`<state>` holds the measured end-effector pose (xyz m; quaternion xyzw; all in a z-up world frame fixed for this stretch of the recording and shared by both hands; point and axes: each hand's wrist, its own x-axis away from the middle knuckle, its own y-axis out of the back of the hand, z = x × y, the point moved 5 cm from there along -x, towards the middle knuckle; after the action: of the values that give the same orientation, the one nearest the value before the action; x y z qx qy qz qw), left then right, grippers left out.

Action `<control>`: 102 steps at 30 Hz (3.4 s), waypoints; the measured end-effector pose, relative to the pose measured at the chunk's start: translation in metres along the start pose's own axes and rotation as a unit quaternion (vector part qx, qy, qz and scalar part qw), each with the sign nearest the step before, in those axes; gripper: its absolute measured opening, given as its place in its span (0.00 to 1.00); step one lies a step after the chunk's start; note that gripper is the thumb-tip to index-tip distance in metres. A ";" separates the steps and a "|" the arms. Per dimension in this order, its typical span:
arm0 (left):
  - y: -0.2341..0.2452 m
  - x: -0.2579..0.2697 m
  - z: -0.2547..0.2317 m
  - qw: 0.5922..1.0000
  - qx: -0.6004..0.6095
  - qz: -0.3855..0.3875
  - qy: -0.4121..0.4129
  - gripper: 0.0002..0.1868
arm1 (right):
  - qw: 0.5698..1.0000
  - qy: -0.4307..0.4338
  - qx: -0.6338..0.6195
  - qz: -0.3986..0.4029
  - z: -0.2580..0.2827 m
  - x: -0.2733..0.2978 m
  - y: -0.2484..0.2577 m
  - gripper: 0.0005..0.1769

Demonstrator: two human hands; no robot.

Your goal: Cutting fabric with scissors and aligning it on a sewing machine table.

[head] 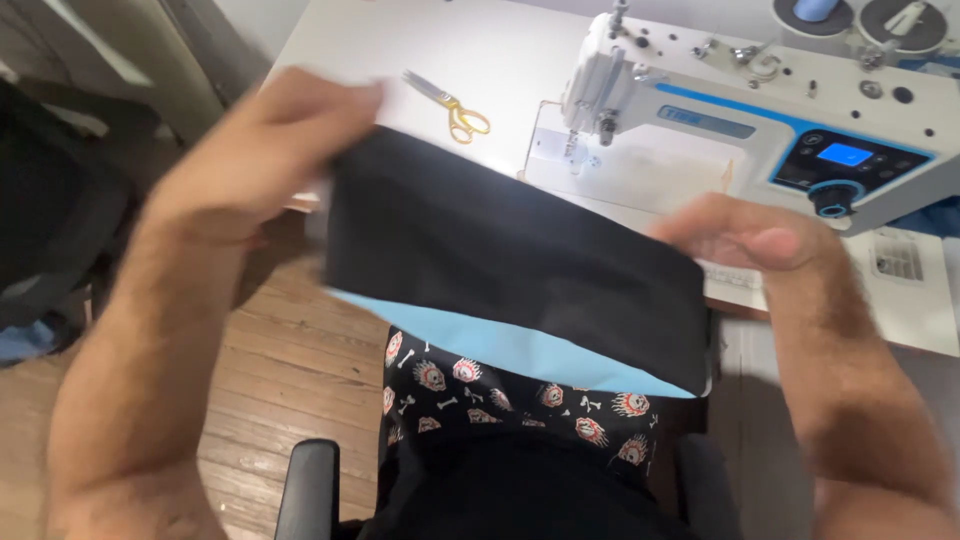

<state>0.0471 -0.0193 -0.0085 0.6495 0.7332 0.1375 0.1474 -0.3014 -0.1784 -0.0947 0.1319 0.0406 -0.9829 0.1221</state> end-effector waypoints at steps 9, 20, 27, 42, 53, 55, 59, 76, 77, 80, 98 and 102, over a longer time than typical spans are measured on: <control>-0.106 -0.085 -0.057 0.973 -0.079 0.215 -0.042 0.33 | 0.984 -0.054 -0.105 -0.134 -0.100 -0.048 -0.005 0.25; -0.177 -0.128 0.107 0.898 0.166 0.407 -0.025 0.24 | 0.912 0.149 -0.243 -0.295 -0.213 0.064 0.002 0.33; -0.162 -0.121 0.105 0.919 0.154 0.359 0.057 0.33 | 0.855 0.104 -0.162 -0.482 -0.163 0.053 0.002 0.25; -0.151 -0.234 0.160 0.970 -0.220 0.099 -0.024 0.43 | 0.745 -0.098 -0.144 -0.644 -0.134 0.018 0.031 0.19; -0.225 -0.081 0.192 0.852 -0.361 0.037 -0.377 0.26 | 0.728 -0.109 -0.151 -0.660 -0.162 0.085 0.090 0.08; -0.217 -0.085 0.197 0.838 -0.368 0.046 -0.401 0.25 | 0.727 -0.111 -0.143 -0.663 -0.167 0.096 0.095 0.03; -0.190 -0.102 0.205 0.837 -0.331 0.074 -0.429 0.23 | 0.732 -0.139 -0.092 -0.661 -0.169 0.112 0.103 0.03; -0.241 -0.151 0.193 0.874 -0.250 0.021 -0.417 0.08 | 0.733 -0.277 0.171 -0.598 -0.181 0.081 0.119 0.15; -0.241 -0.154 0.196 0.878 -0.273 0.042 -0.392 0.11 | 0.724 -0.289 0.181 -0.599 -0.177 0.081 0.120 0.14; -0.241 -0.160 0.196 0.884 -0.296 0.086 -0.350 0.18 | 0.709 -0.298 0.192 -0.610 -0.159 0.068 0.121 0.16; -0.240 -0.203 0.189 0.854 -0.390 0.220 -0.264 0.49 | 0.626 -0.321 0.290 -0.648 -0.186 0.086 0.157 0.16; -0.238 -0.196 0.181 0.833 -0.436 0.192 -0.282 0.45 | 0.677 -0.321 0.123 -0.651 -0.164 0.054 0.139 0.17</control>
<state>-0.0763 -0.2408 -0.2613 0.6562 0.3844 0.2792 0.5863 -0.2761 -0.3064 -0.2737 -0.2374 -0.0467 -0.7918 -0.5608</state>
